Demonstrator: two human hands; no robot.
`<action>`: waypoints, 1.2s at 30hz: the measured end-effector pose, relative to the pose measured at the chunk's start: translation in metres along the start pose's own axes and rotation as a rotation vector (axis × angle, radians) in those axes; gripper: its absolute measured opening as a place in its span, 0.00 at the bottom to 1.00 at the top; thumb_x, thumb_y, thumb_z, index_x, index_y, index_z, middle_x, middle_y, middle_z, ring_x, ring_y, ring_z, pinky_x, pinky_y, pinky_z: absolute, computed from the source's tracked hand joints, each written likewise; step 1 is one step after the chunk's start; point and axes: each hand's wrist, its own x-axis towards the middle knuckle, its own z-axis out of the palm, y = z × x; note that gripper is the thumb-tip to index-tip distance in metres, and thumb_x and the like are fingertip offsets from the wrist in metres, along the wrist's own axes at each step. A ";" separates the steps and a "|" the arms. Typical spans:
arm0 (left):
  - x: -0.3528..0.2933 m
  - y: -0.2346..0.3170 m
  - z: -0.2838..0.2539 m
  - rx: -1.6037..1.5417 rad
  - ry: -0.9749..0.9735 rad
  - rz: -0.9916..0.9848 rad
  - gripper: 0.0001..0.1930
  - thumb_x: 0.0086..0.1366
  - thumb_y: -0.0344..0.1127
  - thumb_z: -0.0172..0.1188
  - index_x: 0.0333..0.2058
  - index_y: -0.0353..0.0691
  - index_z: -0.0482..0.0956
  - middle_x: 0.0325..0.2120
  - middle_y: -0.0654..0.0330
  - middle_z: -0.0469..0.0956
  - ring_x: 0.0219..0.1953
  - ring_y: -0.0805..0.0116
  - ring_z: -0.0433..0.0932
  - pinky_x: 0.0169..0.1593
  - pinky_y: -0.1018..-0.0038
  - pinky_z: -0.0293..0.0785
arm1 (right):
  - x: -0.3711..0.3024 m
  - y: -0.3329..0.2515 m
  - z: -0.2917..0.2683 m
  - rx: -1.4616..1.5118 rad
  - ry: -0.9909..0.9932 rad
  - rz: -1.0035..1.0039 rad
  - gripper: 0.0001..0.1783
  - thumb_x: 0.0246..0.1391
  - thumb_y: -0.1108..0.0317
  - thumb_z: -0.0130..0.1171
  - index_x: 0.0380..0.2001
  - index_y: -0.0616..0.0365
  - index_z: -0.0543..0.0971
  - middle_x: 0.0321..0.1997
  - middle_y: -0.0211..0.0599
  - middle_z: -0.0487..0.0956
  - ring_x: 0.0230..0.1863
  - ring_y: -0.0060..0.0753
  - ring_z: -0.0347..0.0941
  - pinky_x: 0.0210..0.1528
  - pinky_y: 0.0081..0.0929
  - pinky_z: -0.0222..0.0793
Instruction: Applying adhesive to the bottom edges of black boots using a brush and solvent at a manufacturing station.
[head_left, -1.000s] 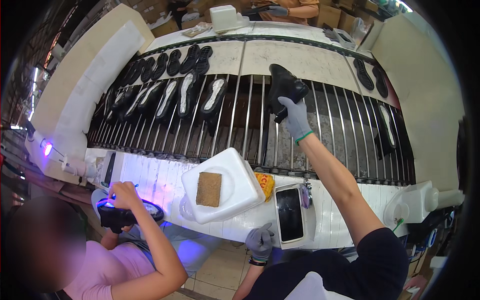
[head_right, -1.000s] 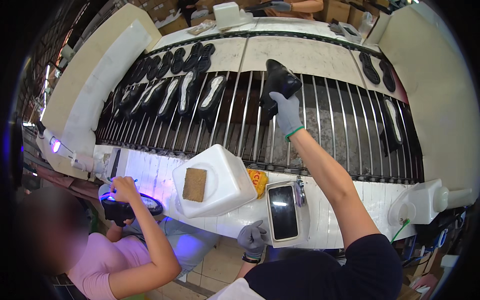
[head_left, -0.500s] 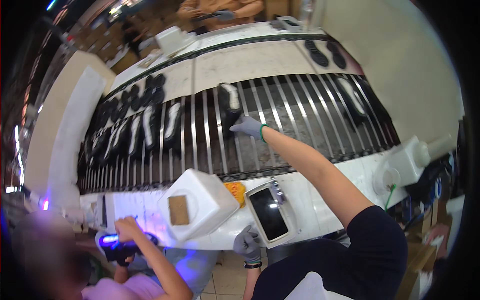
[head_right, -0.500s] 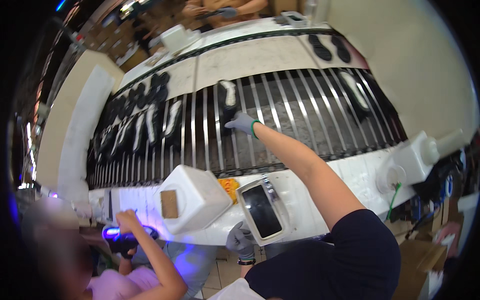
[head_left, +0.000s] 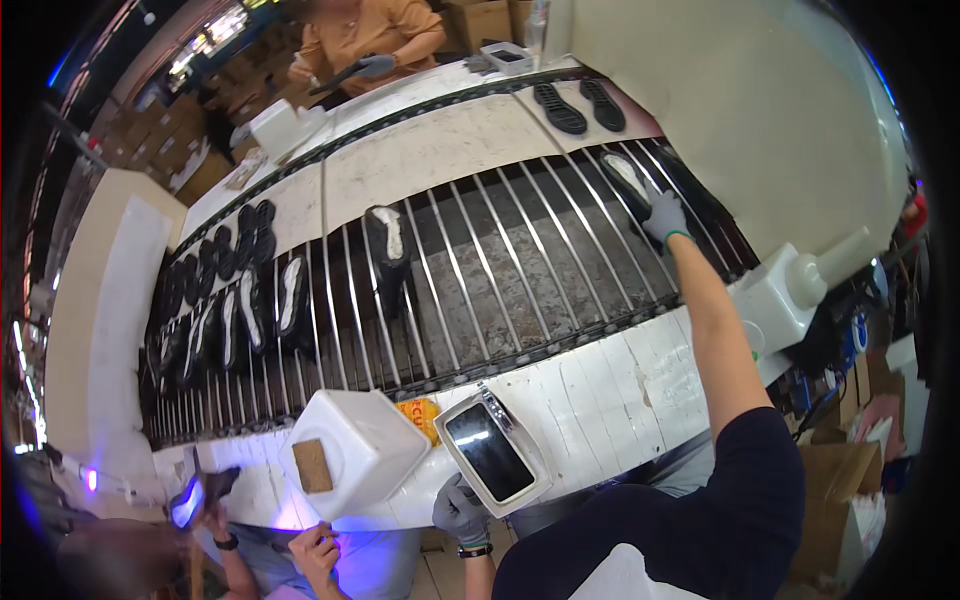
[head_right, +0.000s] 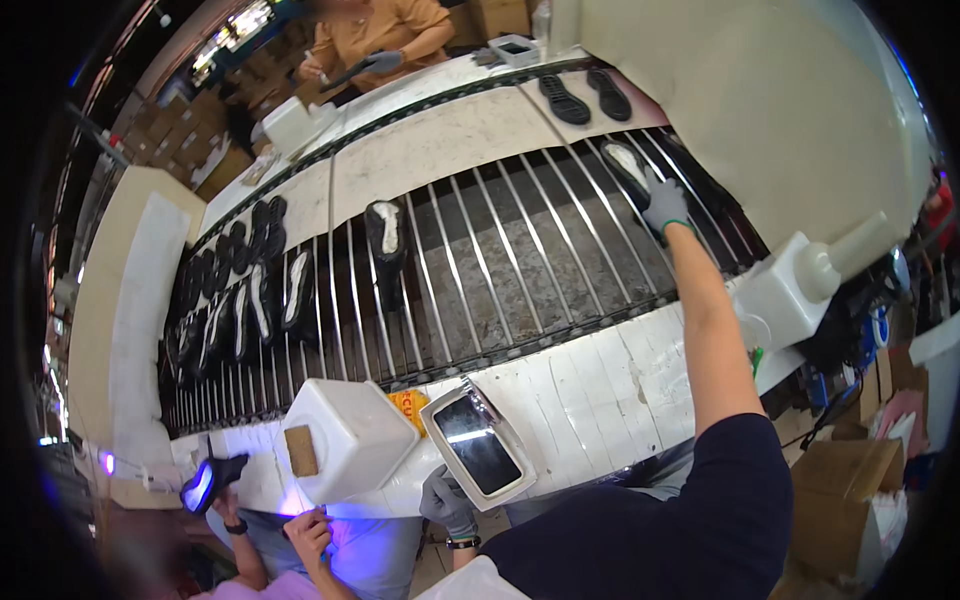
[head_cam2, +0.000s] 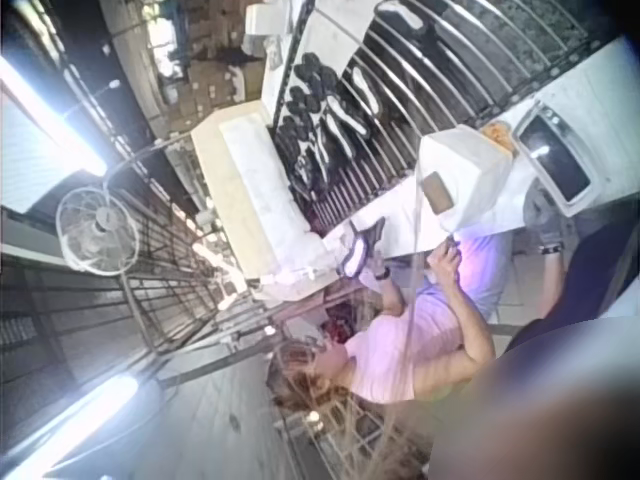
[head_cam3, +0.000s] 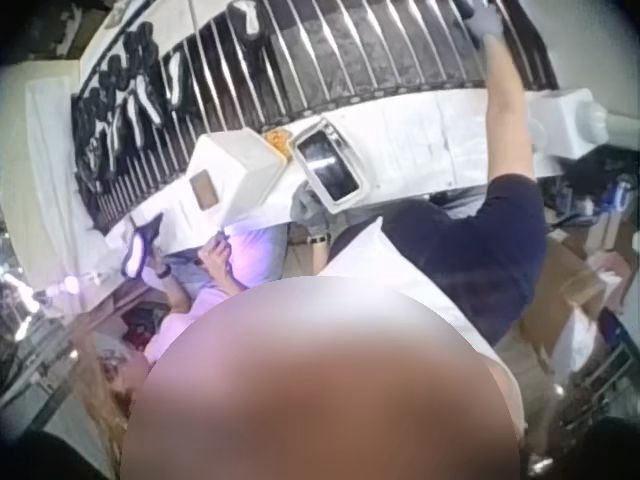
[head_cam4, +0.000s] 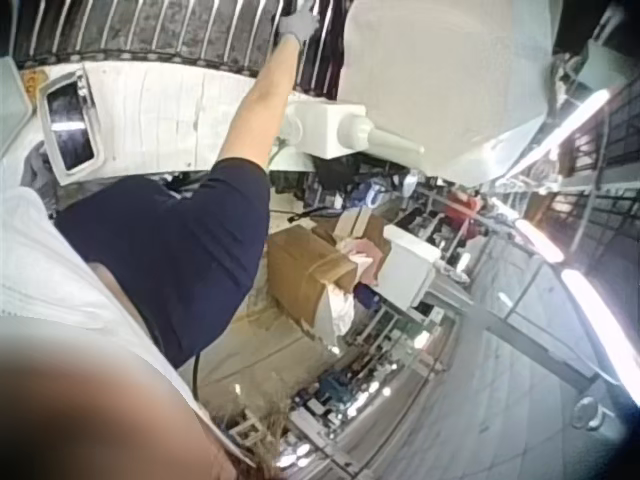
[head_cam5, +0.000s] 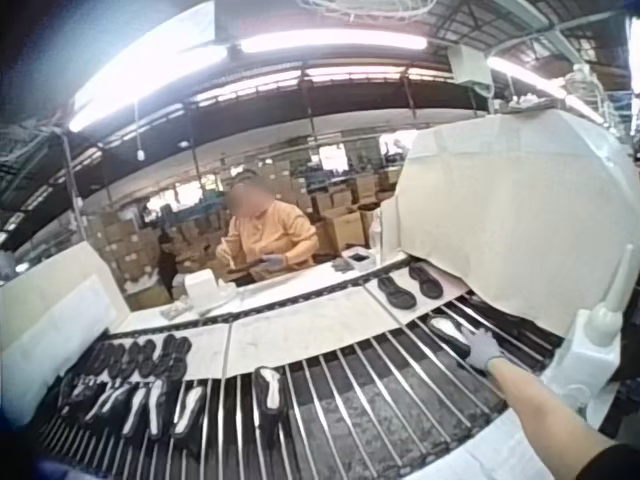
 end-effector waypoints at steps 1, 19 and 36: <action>-0.001 -0.002 0.000 0.027 0.000 0.034 0.16 0.65 0.33 0.48 0.32 0.28 0.82 0.14 0.58 0.76 0.17 0.69 0.75 0.25 0.74 0.70 | 0.005 0.000 -0.007 -0.038 0.035 -0.062 0.52 0.39 0.62 0.68 0.68 0.38 0.54 0.49 0.55 0.70 0.47 0.59 0.71 0.49 0.47 0.70; 0.040 0.109 0.009 -0.220 0.110 0.783 0.19 0.72 0.46 0.42 0.31 0.43 0.78 0.10 0.68 0.68 0.14 0.70 0.67 0.22 0.73 0.63 | -0.093 -0.283 -0.077 0.486 -0.112 -0.417 0.34 0.44 0.53 0.63 0.56 0.49 0.69 0.45 0.56 0.72 0.43 0.58 0.75 0.45 0.46 0.74; 0.317 0.005 0.220 0.515 0.037 0.078 0.44 0.49 0.36 0.69 0.63 0.39 0.56 0.51 0.40 0.71 0.53 0.45 0.72 0.55 0.60 0.69 | 0.120 0.049 -0.055 0.095 -0.087 -0.242 0.36 0.42 0.45 0.65 0.48 0.61 0.77 0.49 0.54 0.77 0.52 0.54 0.73 0.55 0.42 0.68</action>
